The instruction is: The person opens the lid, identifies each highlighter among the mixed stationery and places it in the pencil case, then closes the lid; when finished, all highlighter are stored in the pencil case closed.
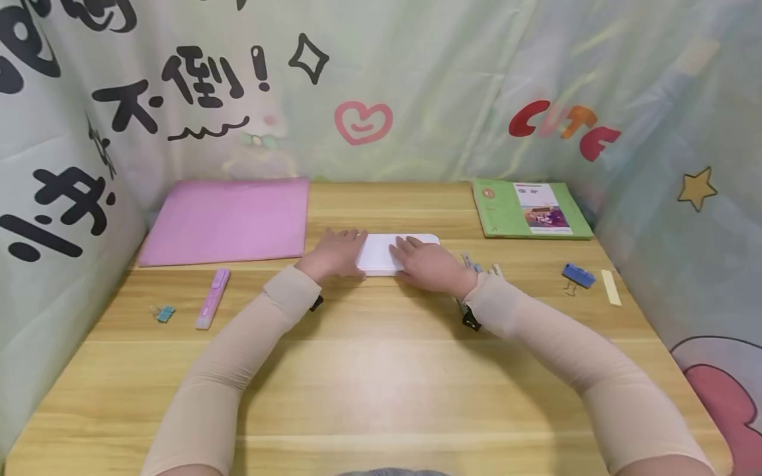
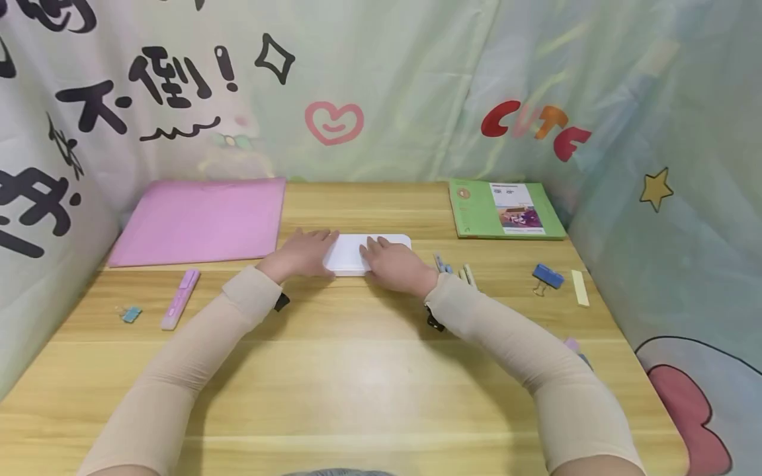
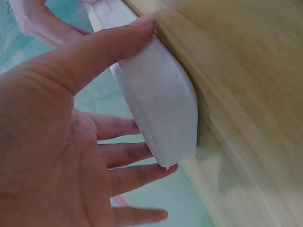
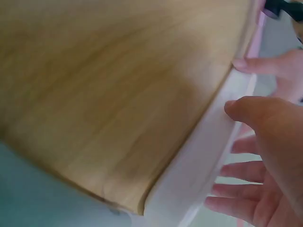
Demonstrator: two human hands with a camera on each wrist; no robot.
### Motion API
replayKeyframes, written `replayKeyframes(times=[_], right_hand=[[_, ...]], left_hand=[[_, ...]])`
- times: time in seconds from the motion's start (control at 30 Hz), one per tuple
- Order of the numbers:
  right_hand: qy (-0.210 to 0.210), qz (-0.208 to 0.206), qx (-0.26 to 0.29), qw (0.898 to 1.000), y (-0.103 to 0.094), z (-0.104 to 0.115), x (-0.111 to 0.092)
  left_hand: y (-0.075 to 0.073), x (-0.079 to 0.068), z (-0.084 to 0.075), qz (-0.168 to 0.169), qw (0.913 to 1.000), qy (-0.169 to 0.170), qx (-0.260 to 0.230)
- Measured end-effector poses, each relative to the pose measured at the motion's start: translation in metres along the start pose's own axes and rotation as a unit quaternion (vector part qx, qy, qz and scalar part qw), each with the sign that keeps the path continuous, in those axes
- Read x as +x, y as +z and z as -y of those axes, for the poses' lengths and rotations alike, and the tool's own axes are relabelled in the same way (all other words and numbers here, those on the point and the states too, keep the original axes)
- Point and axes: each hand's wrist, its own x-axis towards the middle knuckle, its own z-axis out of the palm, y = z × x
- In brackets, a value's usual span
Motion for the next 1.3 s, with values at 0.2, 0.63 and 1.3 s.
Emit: replayKeyframes(times=[0.2,0.63,1.3], right_hand=[[-0.043,-0.018,-0.067,0.997,0.007,0.002,0.006],[-0.105,-0.018,-0.066,0.992,-0.015,-0.008,0.013],[-0.061,-0.094,0.019,0.993,-0.018,-0.022,0.010]], left_hand=[[0.000,0.004,0.001,0.021,0.9997,0.008,-0.010],[-0.005,0.005,0.001,0.022,0.9994,0.020,0.016],[-0.006,-0.036,0.034,-0.006,0.9936,-0.029,-0.109]])
